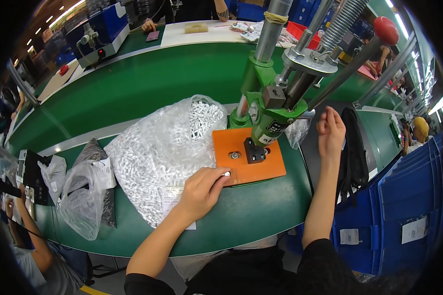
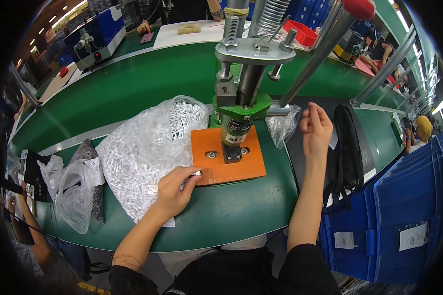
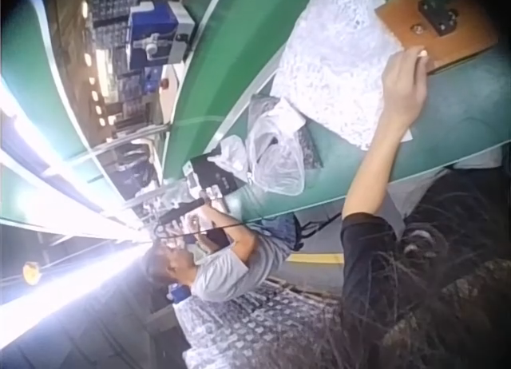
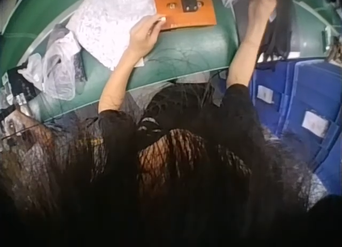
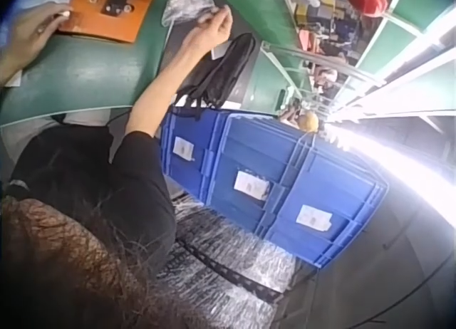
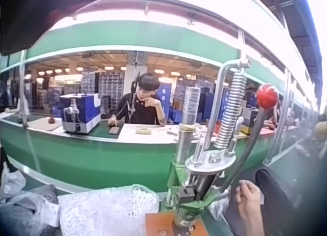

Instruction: Assembling small electrical bulb components using a manual press machine on a factory assembly line.

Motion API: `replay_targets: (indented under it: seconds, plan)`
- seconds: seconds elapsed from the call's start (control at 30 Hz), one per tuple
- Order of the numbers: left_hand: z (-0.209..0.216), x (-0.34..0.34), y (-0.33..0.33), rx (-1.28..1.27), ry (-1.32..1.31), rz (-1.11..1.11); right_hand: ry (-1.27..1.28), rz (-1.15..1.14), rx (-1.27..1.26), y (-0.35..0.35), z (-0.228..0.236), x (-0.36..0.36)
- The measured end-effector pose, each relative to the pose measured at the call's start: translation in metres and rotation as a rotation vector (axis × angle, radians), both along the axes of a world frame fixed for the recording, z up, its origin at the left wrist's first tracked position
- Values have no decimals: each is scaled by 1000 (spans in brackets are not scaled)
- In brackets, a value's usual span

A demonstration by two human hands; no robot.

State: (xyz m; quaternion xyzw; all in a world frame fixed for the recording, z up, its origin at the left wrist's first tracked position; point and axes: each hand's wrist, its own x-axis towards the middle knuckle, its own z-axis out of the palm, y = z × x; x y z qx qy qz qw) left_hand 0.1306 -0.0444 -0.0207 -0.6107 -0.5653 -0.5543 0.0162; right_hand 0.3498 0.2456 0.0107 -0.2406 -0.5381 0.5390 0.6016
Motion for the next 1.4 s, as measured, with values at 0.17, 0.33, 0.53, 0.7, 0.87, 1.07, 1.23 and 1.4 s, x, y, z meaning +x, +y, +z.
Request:
replay_targets:
  seconds: [0.17, 0.33, 0.53, 0.7, 0.87, 1.07, 1.23, 1.4]
  plan:
    - [-2, 0, 1, 7, 10, 2, 122, 574, 148, -46, 24, 8]
    - [-1, -1, 0, -29, 16, 0, -15, 898, 213, -71, 34, -10]
    - [0, -2, 0, 3, 57, 13, -197, 1021, 127, -110, 30, -39]
    - [-3, -3, 4, 46, 91, 4, -455, 763, 42, -151, 6, -74]
    - [-4, -3, 2, 18, 94, 15, -478, 761, 170, -154, -3, -76]
    - [-5, -2, 1, 30, 85, 23, -567, 662, 322, -160, -5, -76]
    - [-9, -1, 0, 42, 157, 21, -642, 580, 438, -165, -1, -74]
    - [-8, -2, -2, 26, 222, 10, -662, 524, 622, -164, 1, -76]
